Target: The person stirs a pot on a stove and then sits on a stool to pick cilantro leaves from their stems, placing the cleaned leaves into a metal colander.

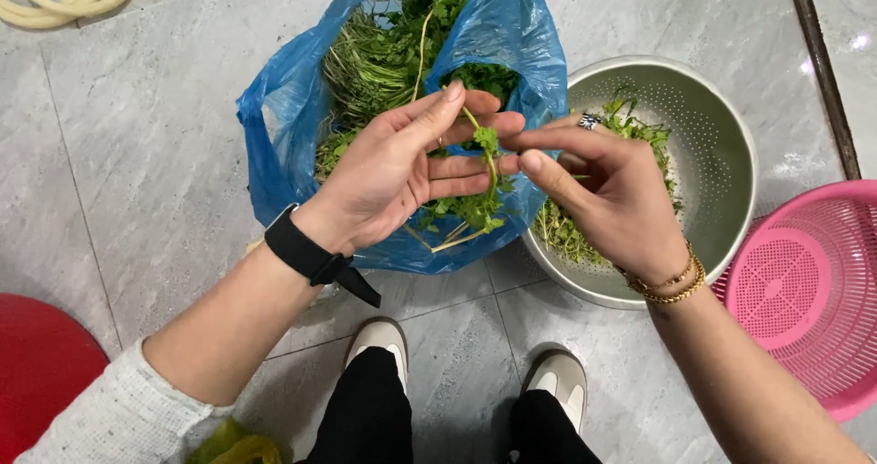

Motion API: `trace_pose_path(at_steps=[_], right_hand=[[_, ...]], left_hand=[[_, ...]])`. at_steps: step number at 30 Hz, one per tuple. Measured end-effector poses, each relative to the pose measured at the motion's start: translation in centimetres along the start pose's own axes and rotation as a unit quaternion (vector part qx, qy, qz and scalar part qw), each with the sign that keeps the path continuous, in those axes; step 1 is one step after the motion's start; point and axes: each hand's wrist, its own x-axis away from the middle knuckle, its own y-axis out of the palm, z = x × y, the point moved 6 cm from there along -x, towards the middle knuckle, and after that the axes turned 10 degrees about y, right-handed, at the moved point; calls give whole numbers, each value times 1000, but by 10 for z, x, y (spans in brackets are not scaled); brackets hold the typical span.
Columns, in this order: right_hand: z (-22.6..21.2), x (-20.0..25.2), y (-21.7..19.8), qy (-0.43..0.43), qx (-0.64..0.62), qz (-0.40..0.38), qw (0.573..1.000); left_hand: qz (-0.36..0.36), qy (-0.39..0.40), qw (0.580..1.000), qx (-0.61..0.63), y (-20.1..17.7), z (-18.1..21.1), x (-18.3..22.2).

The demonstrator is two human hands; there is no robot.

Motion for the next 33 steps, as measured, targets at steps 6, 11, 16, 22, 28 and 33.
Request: trace_pose_path(at_steps=[6, 11, 16, 22, 28, 33], right_hand=[[-4, 1, 4, 19, -58, -31, 998], [1, 2, 2, 42, -35, -35, 998], [24, 3, -4, 106, -62, 2, 992], [32, 10, -17, 131, -81, 19, 988], [41, 19, -32, 135, -84, 39, 987], [61, 35, -61, 133, -81, 73, 985]], left_hand=[[-12, 1, 999, -44, -1, -2, 0], [-26, 4, 995, -95, 3, -2, 2], [-25, -5, 993, -116, 2, -7, 1], [-20, 5, 993, -114, -3, -8, 1], [21, -4, 994, -110, -7, -9, 2], [23, -4, 989, -143, -6, -9, 3]])
